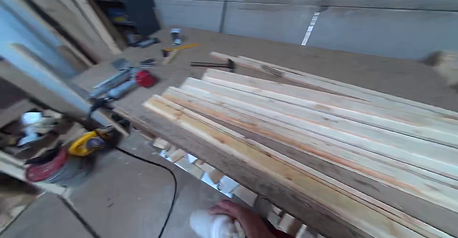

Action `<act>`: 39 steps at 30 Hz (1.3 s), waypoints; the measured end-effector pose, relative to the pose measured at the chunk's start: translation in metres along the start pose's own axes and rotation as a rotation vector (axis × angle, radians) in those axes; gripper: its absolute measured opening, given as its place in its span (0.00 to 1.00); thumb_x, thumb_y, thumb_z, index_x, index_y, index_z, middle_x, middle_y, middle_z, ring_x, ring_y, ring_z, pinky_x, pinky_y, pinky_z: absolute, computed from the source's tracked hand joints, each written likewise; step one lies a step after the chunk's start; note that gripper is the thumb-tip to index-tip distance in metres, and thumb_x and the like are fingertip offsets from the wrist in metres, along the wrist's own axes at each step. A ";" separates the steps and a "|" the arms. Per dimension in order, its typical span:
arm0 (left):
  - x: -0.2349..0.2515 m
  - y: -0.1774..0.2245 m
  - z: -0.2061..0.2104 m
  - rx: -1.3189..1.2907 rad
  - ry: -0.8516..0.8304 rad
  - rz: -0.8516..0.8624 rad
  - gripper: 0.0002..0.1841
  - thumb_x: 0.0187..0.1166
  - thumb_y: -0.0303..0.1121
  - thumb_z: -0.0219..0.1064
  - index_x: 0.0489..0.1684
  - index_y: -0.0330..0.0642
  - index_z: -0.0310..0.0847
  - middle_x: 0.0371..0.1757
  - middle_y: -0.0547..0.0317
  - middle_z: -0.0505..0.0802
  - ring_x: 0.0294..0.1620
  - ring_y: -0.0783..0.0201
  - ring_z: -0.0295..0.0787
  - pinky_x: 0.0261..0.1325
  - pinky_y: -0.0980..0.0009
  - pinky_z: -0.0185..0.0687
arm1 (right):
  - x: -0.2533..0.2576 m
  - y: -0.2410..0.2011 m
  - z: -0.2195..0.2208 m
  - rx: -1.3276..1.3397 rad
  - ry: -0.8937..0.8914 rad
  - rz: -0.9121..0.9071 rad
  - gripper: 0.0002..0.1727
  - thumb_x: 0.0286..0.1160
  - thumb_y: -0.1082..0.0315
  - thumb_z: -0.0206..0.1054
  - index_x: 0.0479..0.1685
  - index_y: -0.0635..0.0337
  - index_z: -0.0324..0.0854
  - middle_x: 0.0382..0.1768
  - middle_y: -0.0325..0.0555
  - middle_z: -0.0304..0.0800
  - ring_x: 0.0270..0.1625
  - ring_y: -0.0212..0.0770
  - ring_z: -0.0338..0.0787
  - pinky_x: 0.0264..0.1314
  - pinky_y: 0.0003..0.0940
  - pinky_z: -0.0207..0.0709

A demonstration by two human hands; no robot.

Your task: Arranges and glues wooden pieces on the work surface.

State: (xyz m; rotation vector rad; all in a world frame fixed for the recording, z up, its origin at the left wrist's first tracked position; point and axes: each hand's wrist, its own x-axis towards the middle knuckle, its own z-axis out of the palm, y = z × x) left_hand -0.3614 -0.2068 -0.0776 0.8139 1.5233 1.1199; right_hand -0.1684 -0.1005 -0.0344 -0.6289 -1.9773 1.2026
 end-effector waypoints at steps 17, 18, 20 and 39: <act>0.254 0.130 -0.172 0.595 0.037 0.364 0.39 0.63 0.42 0.85 0.68 0.20 0.76 0.53 0.40 0.95 0.56 0.55 0.95 0.68 0.54 0.87 | 0.304 0.072 0.047 0.285 0.029 0.165 0.50 0.68 0.66 0.79 0.90 0.63 0.51 0.64 0.50 0.90 0.44 0.42 0.96 0.45 0.40 0.93; 0.275 0.145 -0.185 0.522 0.007 0.424 0.42 0.59 0.41 0.87 0.69 0.21 0.75 0.54 0.44 0.95 0.56 0.58 0.95 0.67 0.56 0.89 | 0.316 0.074 0.043 0.239 0.049 0.146 0.47 0.69 0.66 0.79 0.89 0.63 0.55 0.65 0.50 0.90 0.44 0.41 0.96 0.44 0.40 0.93; 0.332 0.175 -0.214 0.381 -0.068 0.589 0.45 0.55 0.42 0.90 0.73 0.26 0.73 0.60 0.49 0.93 0.61 0.59 0.92 0.68 0.56 0.90 | 0.331 0.079 0.036 0.137 0.106 0.133 0.37 0.73 0.65 0.77 0.82 0.62 0.68 0.61 0.48 0.93 0.47 0.41 0.97 0.48 0.40 0.94; 0.855 0.382 -0.306 0.905 -0.592 0.412 0.31 0.65 0.20 0.80 0.71 0.32 0.76 0.61 0.39 0.91 0.64 0.46 0.89 0.71 0.41 0.81 | 0.295 0.073 0.161 -0.231 0.894 0.870 0.21 0.73 0.67 0.70 0.67 0.52 0.83 0.52 0.38 0.96 0.47 0.40 0.97 0.53 0.41 0.94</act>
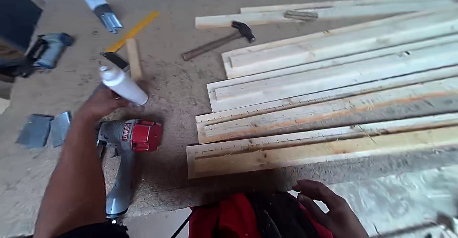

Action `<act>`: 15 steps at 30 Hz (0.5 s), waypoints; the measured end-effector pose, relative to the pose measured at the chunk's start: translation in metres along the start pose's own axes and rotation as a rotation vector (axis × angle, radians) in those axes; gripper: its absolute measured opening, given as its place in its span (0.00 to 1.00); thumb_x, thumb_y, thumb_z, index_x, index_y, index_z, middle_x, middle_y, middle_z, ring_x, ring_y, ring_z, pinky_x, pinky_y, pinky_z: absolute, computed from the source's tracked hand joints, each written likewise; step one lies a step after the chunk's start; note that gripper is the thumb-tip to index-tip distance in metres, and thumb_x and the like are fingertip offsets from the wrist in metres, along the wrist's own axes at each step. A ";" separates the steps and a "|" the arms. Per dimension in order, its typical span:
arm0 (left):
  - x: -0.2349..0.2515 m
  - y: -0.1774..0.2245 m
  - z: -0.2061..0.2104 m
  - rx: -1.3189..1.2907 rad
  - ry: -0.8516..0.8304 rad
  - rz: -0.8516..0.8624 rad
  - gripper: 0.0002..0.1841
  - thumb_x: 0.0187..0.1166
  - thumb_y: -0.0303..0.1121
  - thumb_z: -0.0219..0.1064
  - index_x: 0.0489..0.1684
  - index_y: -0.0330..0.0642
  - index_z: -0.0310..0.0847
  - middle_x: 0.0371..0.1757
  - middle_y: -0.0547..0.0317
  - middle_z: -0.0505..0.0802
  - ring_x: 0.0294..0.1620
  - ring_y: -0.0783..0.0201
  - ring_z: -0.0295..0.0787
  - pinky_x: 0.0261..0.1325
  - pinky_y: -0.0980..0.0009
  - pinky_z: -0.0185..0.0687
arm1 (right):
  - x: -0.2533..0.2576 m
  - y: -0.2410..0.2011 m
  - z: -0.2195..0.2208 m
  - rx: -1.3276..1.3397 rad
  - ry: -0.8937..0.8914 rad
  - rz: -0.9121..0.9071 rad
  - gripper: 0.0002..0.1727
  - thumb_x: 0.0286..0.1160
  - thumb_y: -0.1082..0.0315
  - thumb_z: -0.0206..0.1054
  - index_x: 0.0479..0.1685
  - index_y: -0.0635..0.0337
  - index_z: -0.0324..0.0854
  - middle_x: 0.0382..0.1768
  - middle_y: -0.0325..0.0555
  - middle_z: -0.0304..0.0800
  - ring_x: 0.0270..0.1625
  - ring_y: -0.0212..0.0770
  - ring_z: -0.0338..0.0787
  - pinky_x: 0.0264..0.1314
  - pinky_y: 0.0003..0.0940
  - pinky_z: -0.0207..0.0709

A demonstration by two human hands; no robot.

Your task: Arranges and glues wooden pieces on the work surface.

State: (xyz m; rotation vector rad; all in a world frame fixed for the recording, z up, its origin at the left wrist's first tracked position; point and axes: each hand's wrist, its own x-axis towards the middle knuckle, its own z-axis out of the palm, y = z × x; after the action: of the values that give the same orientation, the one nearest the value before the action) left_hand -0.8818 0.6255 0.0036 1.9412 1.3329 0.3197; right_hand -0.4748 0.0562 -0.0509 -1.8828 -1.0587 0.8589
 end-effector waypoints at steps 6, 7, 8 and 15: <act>0.068 -0.033 -0.051 0.128 0.197 0.146 0.20 0.75 0.30 0.68 0.65 0.31 0.80 0.58 0.31 0.89 0.61 0.39 0.87 0.68 0.36 0.77 | -0.009 -0.017 0.023 -0.061 0.029 0.105 0.21 0.72 0.68 0.72 0.66 0.56 0.83 0.51 0.40 0.97 0.48 0.40 0.97 0.55 0.42 0.93; 0.085 -0.043 -0.047 0.130 0.131 0.204 0.21 0.76 0.37 0.68 0.63 0.31 0.81 0.58 0.34 0.90 0.61 0.43 0.88 0.69 0.41 0.79 | -0.008 -0.022 0.025 -0.101 0.002 0.098 0.22 0.74 0.65 0.72 0.68 0.53 0.83 0.53 0.38 0.96 0.50 0.38 0.96 0.57 0.41 0.93; 0.098 -0.045 -0.037 0.173 0.059 0.208 0.23 0.80 0.43 0.70 0.61 0.31 0.82 0.56 0.36 0.91 0.57 0.47 0.89 0.67 0.44 0.81 | -0.007 -0.029 0.025 -0.143 -0.028 0.101 0.22 0.76 0.62 0.71 0.69 0.51 0.83 0.55 0.36 0.95 0.53 0.36 0.95 0.60 0.41 0.92; 0.181 -0.092 -0.010 0.454 0.093 0.039 0.28 0.64 0.54 0.82 0.50 0.38 0.89 0.47 0.33 0.92 0.52 0.31 0.88 0.57 0.26 0.79 | 0.001 -0.049 0.027 -0.242 -0.048 0.183 0.19 0.76 0.60 0.73 0.64 0.52 0.87 0.52 0.37 0.95 0.54 0.34 0.94 0.63 0.38 0.89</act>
State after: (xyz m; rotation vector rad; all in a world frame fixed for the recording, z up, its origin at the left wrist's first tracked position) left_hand -0.8746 0.8058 -0.0894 2.3503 1.5290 0.1326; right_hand -0.5148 0.0816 -0.0206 -2.1978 -1.0707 0.9168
